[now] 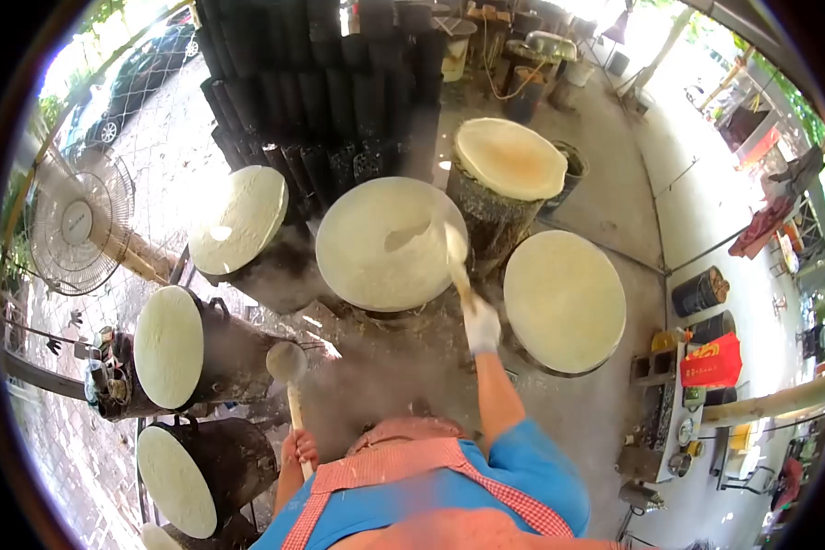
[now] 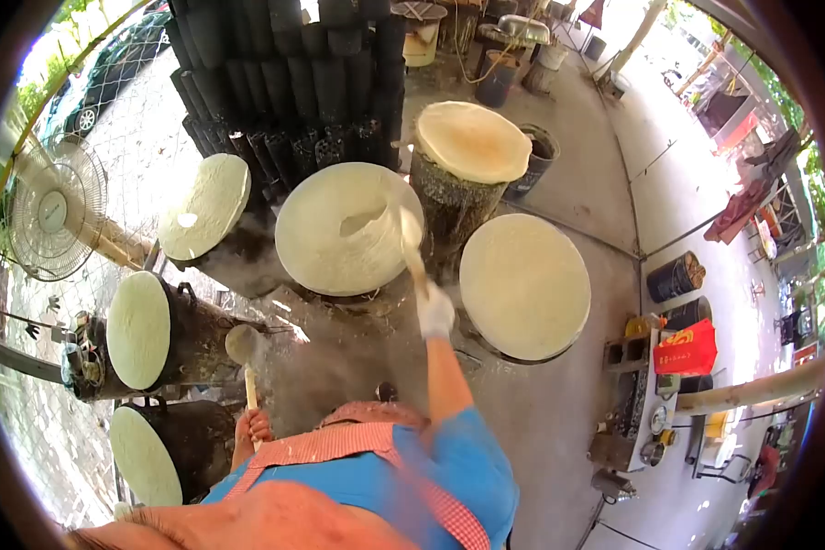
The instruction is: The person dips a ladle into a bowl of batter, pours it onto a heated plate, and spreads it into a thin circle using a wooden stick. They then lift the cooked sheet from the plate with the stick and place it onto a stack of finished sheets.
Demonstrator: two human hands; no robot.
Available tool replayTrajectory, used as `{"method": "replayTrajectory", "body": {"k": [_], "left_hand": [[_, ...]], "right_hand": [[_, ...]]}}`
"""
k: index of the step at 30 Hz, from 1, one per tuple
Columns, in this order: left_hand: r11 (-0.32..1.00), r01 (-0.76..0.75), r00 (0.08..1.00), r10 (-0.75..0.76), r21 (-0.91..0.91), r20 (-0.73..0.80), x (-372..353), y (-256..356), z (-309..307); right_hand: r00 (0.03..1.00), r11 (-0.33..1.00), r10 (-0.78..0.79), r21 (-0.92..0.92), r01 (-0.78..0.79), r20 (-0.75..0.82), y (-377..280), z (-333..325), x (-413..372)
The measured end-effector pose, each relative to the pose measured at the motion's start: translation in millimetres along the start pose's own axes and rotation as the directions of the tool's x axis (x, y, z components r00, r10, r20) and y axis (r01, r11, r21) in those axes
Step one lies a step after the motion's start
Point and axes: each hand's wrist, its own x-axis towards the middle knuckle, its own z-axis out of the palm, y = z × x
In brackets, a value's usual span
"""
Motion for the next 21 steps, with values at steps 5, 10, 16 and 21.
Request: {"method": "replayTrajectory", "body": {"k": [5, 10, 16, 21], "left_hand": [[0.987, -0.132, 0.987, 0.14, 0.095, -0.076, 7, -35, 32], [0.942, -0.079, 0.994, 0.1, 0.327, -0.05, 3, 5, -22], [0.91, -0.208, 0.946, 0.281, 0.357, -0.163, -23, -1, 31], [0.989, -0.144, 0.95, 0.134, -0.017, -0.283, -32, 18, 34]], "right_hand": [[0.993, 0.959, 0.03, 0.278, -0.061, 0.116, -74, -3, 121], [0.995, 0.895, 0.021, 0.442, -0.063, 0.099, -39, 58, 42], [0.972, 0.675, 0.189, 0.7, -0.234, 0.142, -36, 2, 18], [0.898, 0.534, 0.281, 0.722, -0.44, 0.339, -45, 65, -57]]}}
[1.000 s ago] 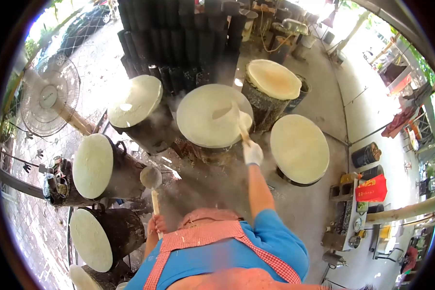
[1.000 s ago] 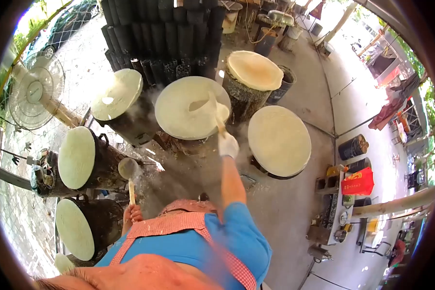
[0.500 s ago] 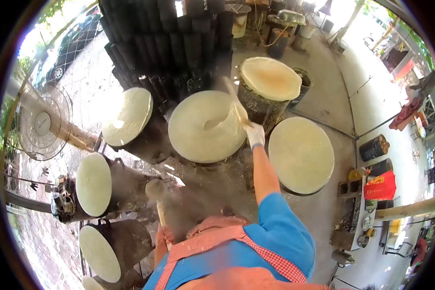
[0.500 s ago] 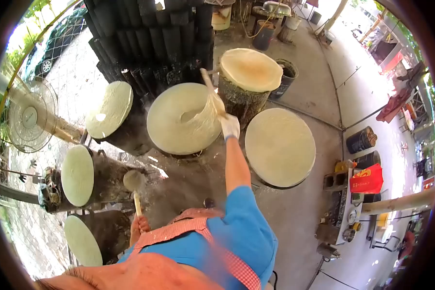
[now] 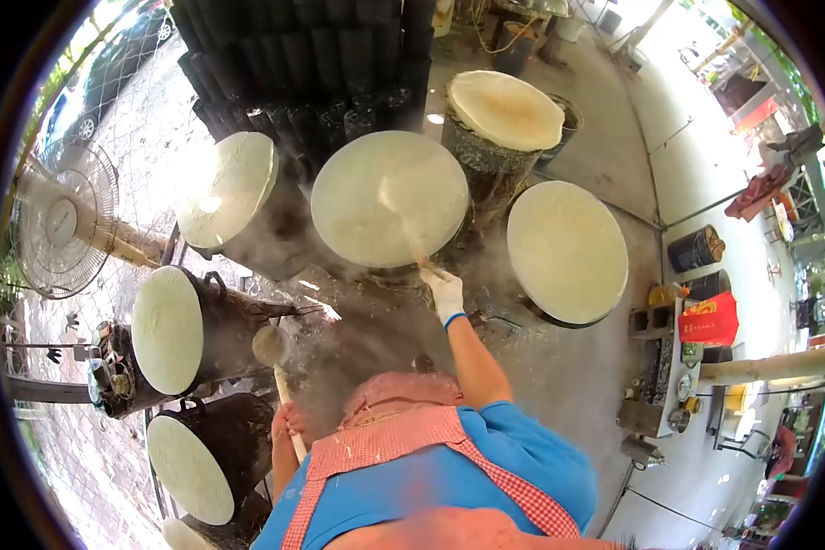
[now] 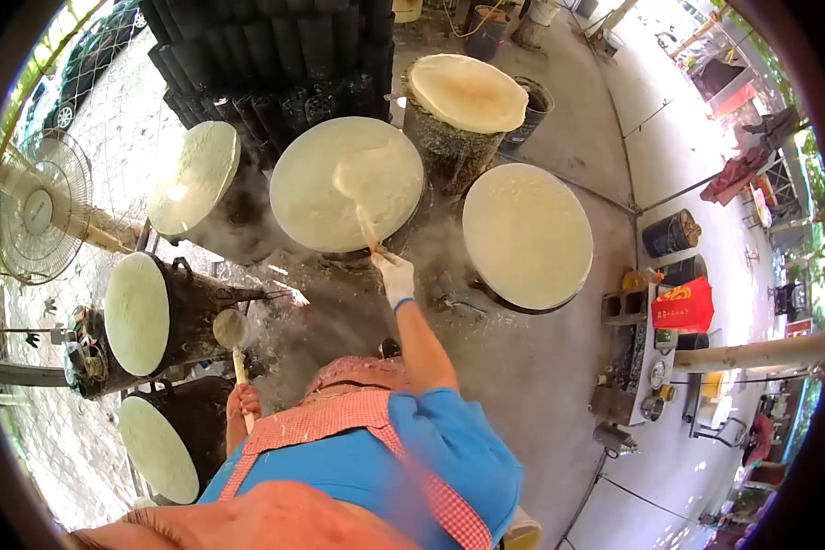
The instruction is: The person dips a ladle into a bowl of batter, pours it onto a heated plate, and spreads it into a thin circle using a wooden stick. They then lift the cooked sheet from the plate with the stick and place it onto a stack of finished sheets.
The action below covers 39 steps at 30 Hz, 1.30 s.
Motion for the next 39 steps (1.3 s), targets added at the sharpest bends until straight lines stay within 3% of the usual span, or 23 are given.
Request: {"method": "replayTrajectory", "body": {"k": [1, 3, 4, 6, 9, 11, 12, 13, 14, 17, 20, 22, 24, 25, 28, 29, 31, 32, 34, 35, 36, 38, 39], "left_hand": [[0.995, 0.072, 0.995, -0.067, -0.072, 0.074, 4, 4, -2], [0.985, 0.172, 0.966, -0.166, -0.01, 0.196, 11, 27, -28], [0.975, 0.218, 0.939, -0.22, 0.039, 0.265, 19, 40, -38], [0.979, 0.179, 0.948, -0.198, 0.097, 0.248, 16, 38, -33], [0.989, 0.14, 0.963, -0.145, 0.039, 0.229, 18, 22, -18], [0.989, 0.095, 0.966, -0.119, 0.112, 0.23, 22, 17, 2], [0.981, 0.191, 0.946, -0.194, 0.035, 0.259, 37, 28, -1], [0.963, 0.185, 0.939, -0.233, 0.198, 0.254, 45, 30, 11], [0.973, 0.202, 0.954, -0.222, 0.114, 0.202, 74, 61, -8], [0.962, 0.121, 0.977, -0.16, 0.246, 0.143, 103, 42, 66], [0.815, -0.099, 0.988, 0.012, 0.57, 0.154, 138, 10, 139], [0.688, -0.284, 0.957, 0.164, 0.668, 0.238, 137, -36, 188], [0.66, -0.326, 0.943, 0.183, 0.677, 0.277, 148, -63, 217], [0.594, -0.348, 0.937, 0.23, 0.725, 0.262, 158, -77, 227], [0.463, -0.408, 0.901, 0.344, 0.787, 0.265, 209, -112, 227], [0.493, -0.366, 0.924, 0.29, 0.789, 0.247, 223, -119, 223], [0.813, -0.019, 0.996, -0.033, 0.582, 0.078, 220, -112, 220], [0.887, 0.164, 0.979, -0.198, 0.432, 0.036, 209, -97, 219], [0.786, 0.045, 0.968, -0.187, 0.617, 0.168, 145, -73, 188], [0.7, -0.088, 0.988, -0.028, 0.708, 0.151, 113, -79, 173], [0.576, -0.199, 0.98, 0.136, 0.793, 0.148, 88, -77, 162], [0.796, 0.023, 0.997, -0.06, 0.605, 0.041, 93, -53, 135], [0.88, 0.144, 0.986, -0.168, 0.452, 0.013, 96, -45, 131]], "right_hand": [[0.993, 0.979, -0.111, -0.168, 0.116, 0.041, -1, -9, 3], [0.961, 0.834, -0.261, -0.481, 0.271, 0.089, -44, -26, -3], [0.964, 0.849, -0.251, -0.458, 0.261, 0.084, -48, -40, 20], [0.917, 0.798, -0.375, -0.55, 0.247, -0.133, -56, -50, 68], [0.841, 0.213, -0.525, -0.937, 0.278, 0.13, -87, -36, 81], [0.788, 0.014, -0.505, -0.909, 0.416, 0.353, -87, -33, 73], [0.753, -0.085, -0.466, -0.871, 0.485, 0.465, -85, -36, 64], [0.747, -0.129, -0.432, -0.855, 0.503, 0.505, -95, -44, 54], [0.764, -0.15, -0.395, -0.856, 0.495, 0.511, -103, -53, 48], [0.837, 0.046, -0.509, -0.965, 0.259, 0.201, -82, -74, 50], [0.803, -0.104, -0.458, -0.92, 0.378, 0.381, -66, -70, 18], [0.8, -0.074, -0.496, -0.934, 0.349, 0.338, -68, -84, 10], [0.81, 0.025, -0.56, -0.974, 0.223, 0.171, -57, -96, 4], [0.823, -0.076, -0.546, -0.987, 0.138, 0.157, -50, -93, -8], [0.884, -0.144, -0.385, -0.964, 0.225, 0.264, -19, -65, -47], [0.889, -0.069, -0.382, -0.967, 0.243, 0.251, -13, -47, -56], [0.856, 0.061, -0.451, -0.948, 0.313, 0.254, -5, -33, -65], [0.817, 0.042, -0.509, -0.941, 0.336, 0.269, -11, -34, -74], [0.729, -0.007, -0.605, -0.917, 0.398, 0.321, -30, -34, -92], [0.616, -0.078, -0.658, -0.853, 0.516, 0.433, -28, -44, -93], [0.586, -0.12, -0.673, -0.848, 0.516, 0.451, -26, -36, -91], [0.545, -0.22, -0.655, -0.822, 0.525, 0.523, -20, -29, -102], [0.579, -0.244, -0.628, -0.838, 0.488, 0.52, -17, -22, -104]]}}
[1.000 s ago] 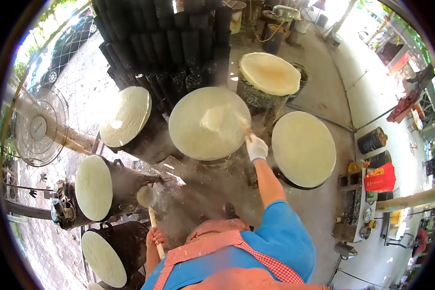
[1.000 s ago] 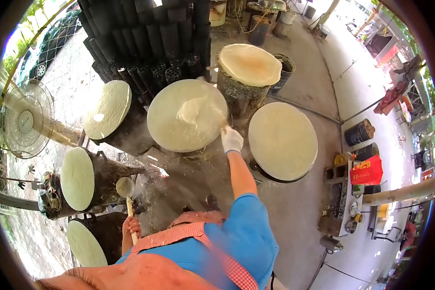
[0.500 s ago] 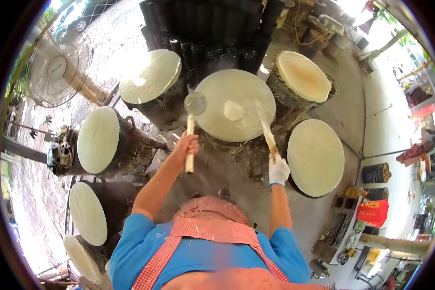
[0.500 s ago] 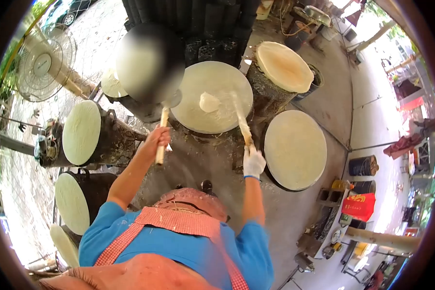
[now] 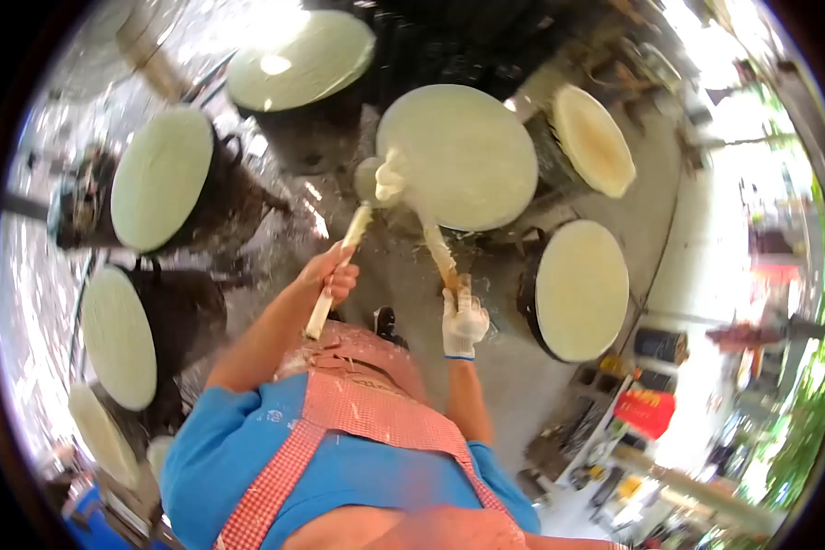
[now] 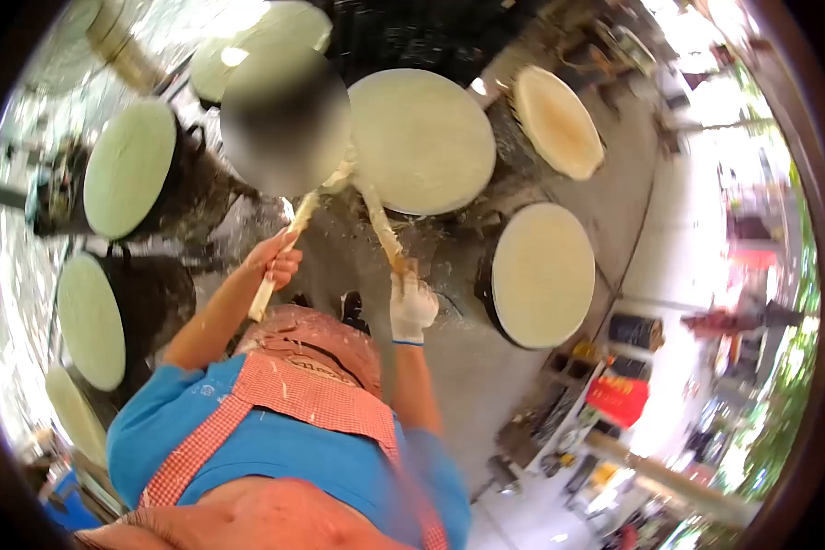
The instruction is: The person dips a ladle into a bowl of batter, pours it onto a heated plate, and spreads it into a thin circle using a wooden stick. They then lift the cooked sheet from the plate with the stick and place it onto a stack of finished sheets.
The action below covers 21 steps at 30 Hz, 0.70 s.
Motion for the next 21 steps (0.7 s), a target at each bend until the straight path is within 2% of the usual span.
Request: {"method": "replayTrajectory", "body": {"k": [1, 2, 3, 4, 5, 6, 7, 8, 9, 10, 11, 13, 14, 16, 17, 18, 19, 20, 21], "left_hand": [[0.98, 0.093, 0.995, -0.084, -0.173, 0.062, 0, 7, -4], [0.96, 0.157, 0.975, -0.112, -0.231, 0.194, 3, 8, -14], [0.931, 0.207, 0.957, -0.129, -0.3, 0.261, -6, 8, -12], [0.929, 0.204, 0.955, -0.12, -0.31, 0.27, -16, 7, -10], [0.932, 0.185, 0.955, -0.095, -0.312, 0.281, -26, 9, -8], [0.934, 0.15, 0.951, -0.047, -0.323, 0.307, -33, 7, -9], [0.933, 0.101, 0.946, 0.018, -0.344, 0.324, -40, 2, -16], [0.965, -0.005, 0.933, 0.098, -0.26, 0.346, -48, -2, -27], [0.977, -0.111, 0.917, 0.17, -0.179, 0.361, -50, -9, -40], [0.965, -0.237, 0.87, 0.262, -0.113, 0.418, -50, -19, -61], [0.944, -0.306, 0.848, 0.33, -0.125, 0.415, -58, -28, -69], [0.909, -0.4, 0.877, 0.417, -0.119, 0.237, -81, -45, -81], [0.881, -0.45, 0.872, 0.469, -0.148, 0.143, -93, -54, -83], [0.838, -0.397, 0.891, 0.449, -0.374, 0.06, -79, -69, -135], [0.806, -0.479, 0.85, 0.525, -0.348, 0.048, -73, -84, -164], [0.8, -0.51, 0.843, 0.538, -0.316, 0.002, -77, -95, -187], [0.746, -0.462, 0.878, 0.461, -0.48, -0.128, -91, -114, -194], [0.71, -0.449, 0.886, 0.433, -0.543, -0.166, -101, -128, -205], [0.699, -0.522, 0.847, 0.49, -0.489, -0.203, -94, -142, -240]], "right_hand": [[0.999, 0.999, -0.006, 0.053, 0.008, -0.031, -7, 5, 4], [0.998, 0.993, -0.008, 0.113, 0.015, -0.063, -13, 9, 6], [0.996, 0.984, -0.011, 0.174, 0.026, -0.088, -15, 9, 8], [0.992, 0.96, -0.071, 0.265, 0.096, -0.102, -15, 16, 11], [0.996, 0.948, -0.09, 0.303, 0.095, -0.029, -17, 23, 19], [0.993, 0.952, -0.06, 0.304, 0.026, 0.102, -22, 21, 28], [0.973, 0.916, 0.023, 0.384, -0.112, 0.228, -32, 19, 40], [0.896, 0.877, 0.16, 0.357, -0.323, 0.415, -34, 26, 49], [0.86, 0.844, 0.164, 0.383, -0.376, 0.483, -37, 29, 64], [0.873, 0.821, 0.118, 0.448, -0.354, 0.474, -41, 35, 76], [0.928, 0.836, 0.039, 0.496, -0.234, 0.371, -47, 49, 86], [0.876, 0.756, -0.216, 0.641, -0.13, 0.432, -73, 60, 118], [0.825, 0.758, -0.269, 0.637, -0.138, 0.498, -99, 57, 137], [0.742, 0.756, -0.332, 0.634, -0.16, 0.583, -147, 54, 156], [0.738, 0.718, -0.377, 0.68, -0.149, 0.56, -149, 89, 155], [0.761, 0.747, -0.376, 0.659, -0.089, 0.529, -160, 98, 157], [0.759, 0.736, -0.367, 0.667, -0.116, 0.538, -172, 95, 161], [0.778, 0.769, -0.306, 0.624, -0.138, 0.548, -183, 87, 163], [0.784, 0.729, -0.249, 0.643, -0.235, 0.569, -182, 105, 161]]}}
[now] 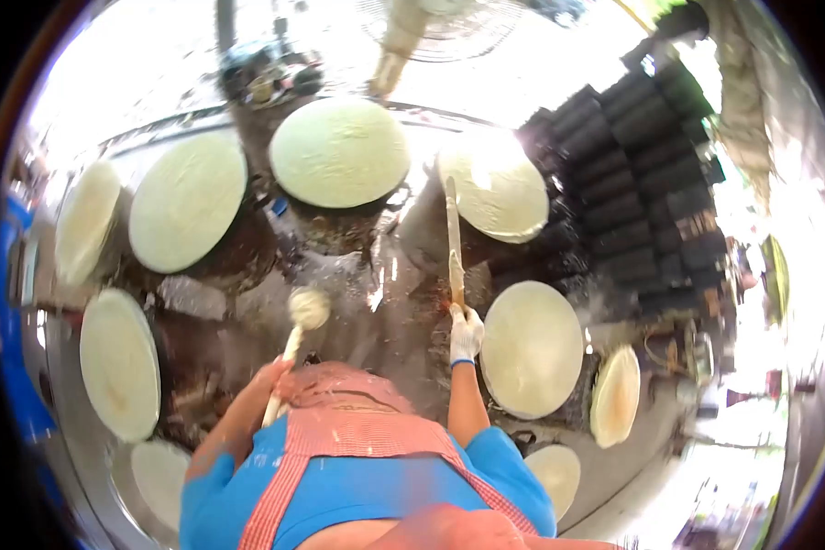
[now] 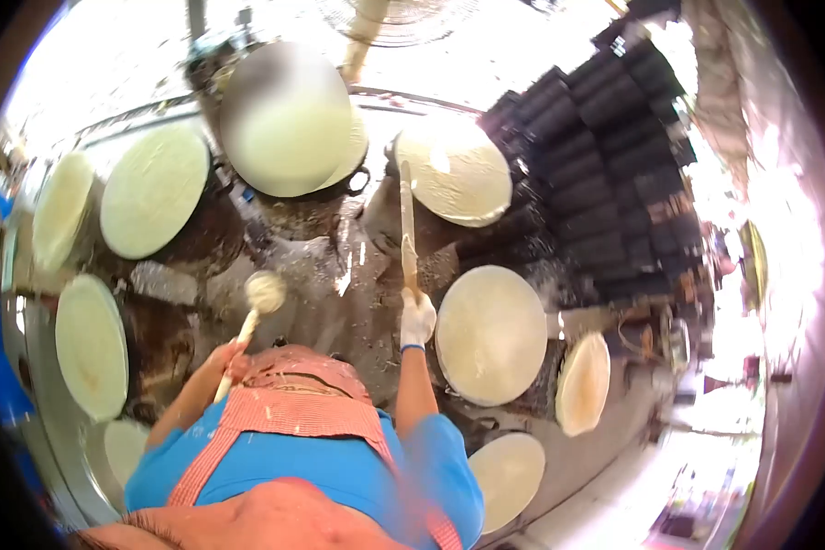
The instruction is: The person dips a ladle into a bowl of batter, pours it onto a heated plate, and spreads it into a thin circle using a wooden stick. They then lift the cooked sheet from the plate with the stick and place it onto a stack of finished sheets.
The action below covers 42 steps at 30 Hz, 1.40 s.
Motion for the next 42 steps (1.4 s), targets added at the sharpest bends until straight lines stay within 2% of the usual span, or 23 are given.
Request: {"method": "replayTrajectory", "body": {"k": [2, 3, 4, 6, 8, 9, 12, 14, 16, 17, 18, 19, 23, 24, 26, 27, 28, 30, 31, 33, 36, 38, 42], "left_hand": [[0.999, 0.022, 0.999, -0.025, -0.048, -0.049, -31, 4, -2], [0.905, 0.31, 0.936, -0.237, -0.293, 0.26, -24, 11, -34], [0.872, 0.318, 0.94, -0.241, -0.371, 0.24, -33, 14, -30], [0.828, 0.365, 0.922, -0.258, -0.425, 0.288, -44, 21, -19], [0.865, 0.287, 0.955, -0.223, -0.412, 0.195, -49, 30, 8], [0.881, 0.245, 0.968, -0.201, -0.404, 0.15, -47, 37, 22], [0.89, 0.291, 0.957, -0.275, -0.352, 0.096, -17, 75, 72], [0.963, 0.24, 0.969, -0.245, -0.126, -0.02, 15, 101, 128], [0.986, 0.059, 0.997, -0.067, 0.159, 0.045, 56, 122, 193], [0.921, -0.113, 0.983, 0.05, 0.373, 0.175, 74, 129, 230], [0.92, -0.063, 0.99, 0.009, 0.386, 0.14, 96, 140, 274], [0.798, -0.267, 0.948, 0.115, 0.541, 0.298, 115, 144, 313], [0.892, -0.199, 0.955, 0.085, 0.407, 0.283, 213, 166, 445], [0.917, -0.171, 0.959, 0.071, 0.361, 0.274, 231, 167, 470], [0.875, -0.259, 0.964, 0.208, 0.41, 0.164, 283, 172, 499], [0.89, -0.219, 0.976, 0.192, 0.4, 0.107, 299, 175, 505], [0.915, -0.186, 0.982, 0.164, 0.359, 0.092, 322, 181, 503], [0.877, -0.272, 0.961, 0.268, 0.395, 0.067, 326, 178, 505], [0.864, -0.3, 0.951, 0.302, 0.403, 0.061, 321, 177, 506], [0.831, -0.351, 0.929, 0.367, 0.432, 0.048, 307, 178, 507], [0.931, -0.18, 0.982, 0.187, 0.318, 0.008, 313, 205, 496], [0.944, -0.126, 0.992, 0.124, 0.305, 0.026, 294, 210, 499], [0.944, -0.146, 0.989, 0.138, 0.296, 0.045, 282, 215, 497]], "right_hand": [[0.981, 0.987, 0.15, 0.079, -0.141, -0.126, 17, 1, 16], [0.961, 0.982, 0.18, 0.102, -0.162, -0.208, 32, -2, 25], [0.922, 0.968, 0.237, 0.0, -0.249, -0.305, 47, -10, 33], [0.87, 0.948, 0.311, 0.187, -0.256, -0.383, 59, -30, 32], [0.846, 0.988, 0.035, -0.107, -0.109, -0.533, 85, -45, 29], [0.848, 0.984, 0.035, -0.13, -0.122, -0.529, 69, -52, 20], [0.929, 0.954, 0.274, 0.19, -0.231, -0.249, 18, -62, 0], [0.928, 0.853, 0.372, 0.4, -0.335, -0.014, 24, -50, 14], [0.94, 0.744, 0.329, 0.588, -0.316, 0.088, 10, -36, 27], [0.945, 0.705, 0.308, 0.64, -0.305, 0.111, 10, -30, 38], [0.95, 0.663, 0.282, 0.688, -0.295, 0.135, 9, -24, 52], [0.961, 0.652, 0.24, 0.711, -0.263, 0.136, 17, -15, 72], [0.925, 0.596, 0.254, 0.708, -0.379, 0.281, -7, -25, 122], [0.933, 0.62, 0.25, 0.696, -0.361, 0.26, -9, -24, 136], [0.944, 0.671, 0.245, 0.665, -0.329, 0.22, -13, -20, 159], [0.94, 0.656, 0.252, 0.672, -0.342, 0.231, -21, -20, 168], [0.942, 0.714, 0.248, 0.615, -0.336, 0.226, -29, -20, 175], [0.944, 0.815, 0.242, 0.482, -0.322, 0.222, -39, -18, 183], [0.996, 0.896, 0.019, 0.441, -0.058, 0.092, 15, 20, 205], [0.998, 0.991, 0.006, 0.136, -0.014, 0.06, -14, 16, 195], [0.998, 0.931, -0.004, -0.363, 0.024, 0.056, -68, -8, 182], [0.994, 0.889, 0.092, -0.453, -0.059, 0.051, -83, -17, 187], [0.992, 0.988, 0.113, -0.116, -0.106, 0.054, -73, 22, 185]]}}
